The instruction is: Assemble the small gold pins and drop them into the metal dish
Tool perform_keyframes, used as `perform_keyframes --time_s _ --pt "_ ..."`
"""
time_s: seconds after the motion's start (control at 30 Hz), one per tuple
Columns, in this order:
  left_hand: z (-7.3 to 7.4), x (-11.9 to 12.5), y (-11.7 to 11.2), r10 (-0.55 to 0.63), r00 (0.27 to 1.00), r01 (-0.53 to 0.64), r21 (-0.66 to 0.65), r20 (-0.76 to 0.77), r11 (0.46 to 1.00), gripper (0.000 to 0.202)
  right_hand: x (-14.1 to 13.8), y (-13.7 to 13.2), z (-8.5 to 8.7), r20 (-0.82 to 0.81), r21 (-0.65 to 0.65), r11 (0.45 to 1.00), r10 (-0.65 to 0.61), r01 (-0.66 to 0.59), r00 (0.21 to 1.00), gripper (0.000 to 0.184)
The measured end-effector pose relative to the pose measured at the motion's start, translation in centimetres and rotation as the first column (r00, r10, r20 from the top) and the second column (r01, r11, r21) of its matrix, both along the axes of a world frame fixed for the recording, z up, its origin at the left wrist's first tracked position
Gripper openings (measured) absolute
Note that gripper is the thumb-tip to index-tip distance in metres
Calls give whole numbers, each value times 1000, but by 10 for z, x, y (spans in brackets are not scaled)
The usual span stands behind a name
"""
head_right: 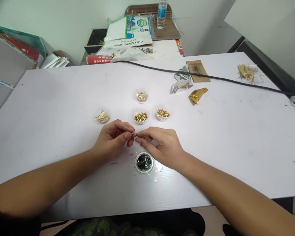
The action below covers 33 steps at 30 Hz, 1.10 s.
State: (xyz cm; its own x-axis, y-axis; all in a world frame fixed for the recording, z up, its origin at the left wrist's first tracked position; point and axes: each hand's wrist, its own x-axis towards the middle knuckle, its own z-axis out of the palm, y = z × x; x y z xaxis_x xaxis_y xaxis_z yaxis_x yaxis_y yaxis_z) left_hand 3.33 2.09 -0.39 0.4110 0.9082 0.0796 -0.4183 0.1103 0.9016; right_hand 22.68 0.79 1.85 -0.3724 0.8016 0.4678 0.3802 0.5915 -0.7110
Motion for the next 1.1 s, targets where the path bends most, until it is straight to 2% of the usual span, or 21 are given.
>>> perform_keyframes --time_s 0.07,0.17,0.37,0.7,0.93,1.1 --pt "0 1 1 -9 1000 9 0 -18 1000 8 0 -1 -1 1 -26 1000 6 -6 1000 5" --pt "3 2 2 19 997 -17 23 -75 1000 9 1 -1 -1 16 5 1000 -4 4 1000 3" --pt "11 2 1 43 957 -21 82 -286 996 12 2 0 -1 37 50 999 -22 20 999 5" --pt "13 3 -2 76 909 -33 110 -410 993 18 7 1 -1 136 127 991 -49 31 989 5" --pt "14 4 -3 21 928 -3 47 -373 999 22 5 1 -3 127 132 990 25 -41 992 11" --pt "11 4 -3 -32 951 53 60 -309 997 22 5 0 -2 126 133 991 15 -32 992 12"
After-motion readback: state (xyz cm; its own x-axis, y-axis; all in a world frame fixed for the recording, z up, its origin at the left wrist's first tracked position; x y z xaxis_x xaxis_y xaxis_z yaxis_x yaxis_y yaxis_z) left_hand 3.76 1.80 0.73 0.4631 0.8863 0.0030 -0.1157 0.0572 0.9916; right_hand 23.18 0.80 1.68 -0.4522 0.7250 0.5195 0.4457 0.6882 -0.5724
